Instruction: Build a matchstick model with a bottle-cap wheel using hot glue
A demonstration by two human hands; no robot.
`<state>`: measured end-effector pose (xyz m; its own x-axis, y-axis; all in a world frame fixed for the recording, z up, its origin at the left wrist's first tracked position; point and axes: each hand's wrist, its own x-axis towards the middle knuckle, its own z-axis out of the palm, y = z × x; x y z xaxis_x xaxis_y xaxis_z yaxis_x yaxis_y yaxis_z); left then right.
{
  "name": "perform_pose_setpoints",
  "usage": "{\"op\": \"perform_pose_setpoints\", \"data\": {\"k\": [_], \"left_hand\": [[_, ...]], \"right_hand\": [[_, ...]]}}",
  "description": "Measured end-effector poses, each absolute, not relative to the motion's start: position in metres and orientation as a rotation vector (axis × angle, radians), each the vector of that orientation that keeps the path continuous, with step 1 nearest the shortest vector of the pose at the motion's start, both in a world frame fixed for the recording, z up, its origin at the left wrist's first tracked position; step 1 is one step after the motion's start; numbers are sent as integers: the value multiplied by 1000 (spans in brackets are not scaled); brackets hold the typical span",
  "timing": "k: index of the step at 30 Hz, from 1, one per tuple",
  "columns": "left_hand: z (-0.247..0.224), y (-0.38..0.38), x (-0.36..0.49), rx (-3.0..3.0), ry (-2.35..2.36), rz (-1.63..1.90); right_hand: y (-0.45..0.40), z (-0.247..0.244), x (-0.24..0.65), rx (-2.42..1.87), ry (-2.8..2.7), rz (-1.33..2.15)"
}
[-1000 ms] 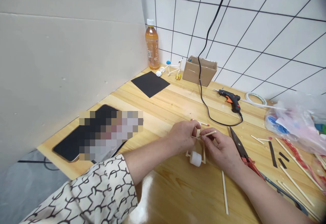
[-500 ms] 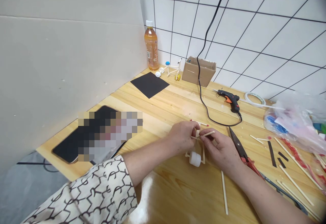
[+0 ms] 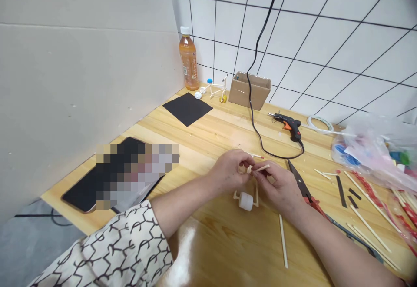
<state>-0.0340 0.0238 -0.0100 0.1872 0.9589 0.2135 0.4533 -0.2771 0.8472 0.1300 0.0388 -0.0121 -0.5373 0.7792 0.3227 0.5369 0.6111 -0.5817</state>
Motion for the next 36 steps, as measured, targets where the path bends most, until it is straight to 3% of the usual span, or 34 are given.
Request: {"op": "perform_pose_setpoints", "data": {"k": [36], "left_hand": [[-23, 27, -32, 1784, 1449, 775]], "right_hand": [[42, -19, 130, -1071, -2159, 787]]}}
